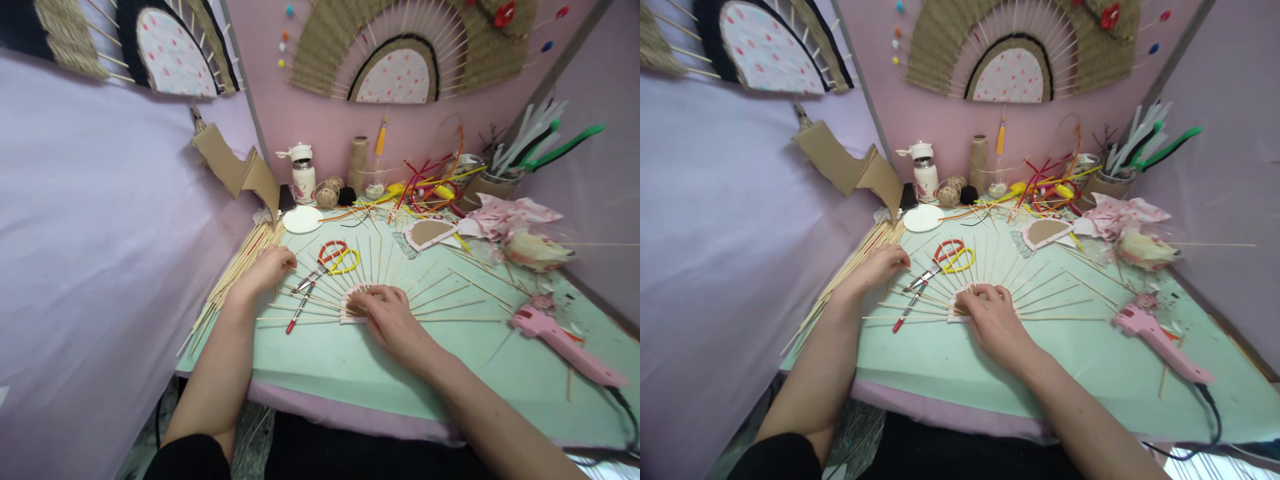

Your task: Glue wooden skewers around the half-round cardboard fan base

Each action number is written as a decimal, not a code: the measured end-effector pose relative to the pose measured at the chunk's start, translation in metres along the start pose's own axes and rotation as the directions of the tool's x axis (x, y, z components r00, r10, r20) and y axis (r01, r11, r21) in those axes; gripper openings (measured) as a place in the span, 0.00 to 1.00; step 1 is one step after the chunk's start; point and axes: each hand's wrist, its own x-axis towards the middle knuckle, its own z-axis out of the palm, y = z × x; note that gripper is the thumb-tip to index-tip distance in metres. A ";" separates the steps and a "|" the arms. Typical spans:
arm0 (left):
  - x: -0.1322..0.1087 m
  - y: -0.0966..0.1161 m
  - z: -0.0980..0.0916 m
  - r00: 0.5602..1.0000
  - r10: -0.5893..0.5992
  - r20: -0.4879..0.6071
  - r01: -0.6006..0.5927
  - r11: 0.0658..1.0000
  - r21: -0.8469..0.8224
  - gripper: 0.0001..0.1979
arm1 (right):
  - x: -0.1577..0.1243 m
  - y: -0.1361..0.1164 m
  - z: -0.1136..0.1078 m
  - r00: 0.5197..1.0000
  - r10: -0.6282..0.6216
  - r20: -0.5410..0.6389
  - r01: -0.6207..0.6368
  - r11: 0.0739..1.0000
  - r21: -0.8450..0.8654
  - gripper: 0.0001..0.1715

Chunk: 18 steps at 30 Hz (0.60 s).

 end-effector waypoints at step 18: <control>-0.001 0.002 -0.001 1.000 -0.003 -0.006 0.003 1.000 0.010 0.09 | 0.005 -0.008 -0.001 0.997 0.041 0.060 -0.036 0.996 -0.087 0.19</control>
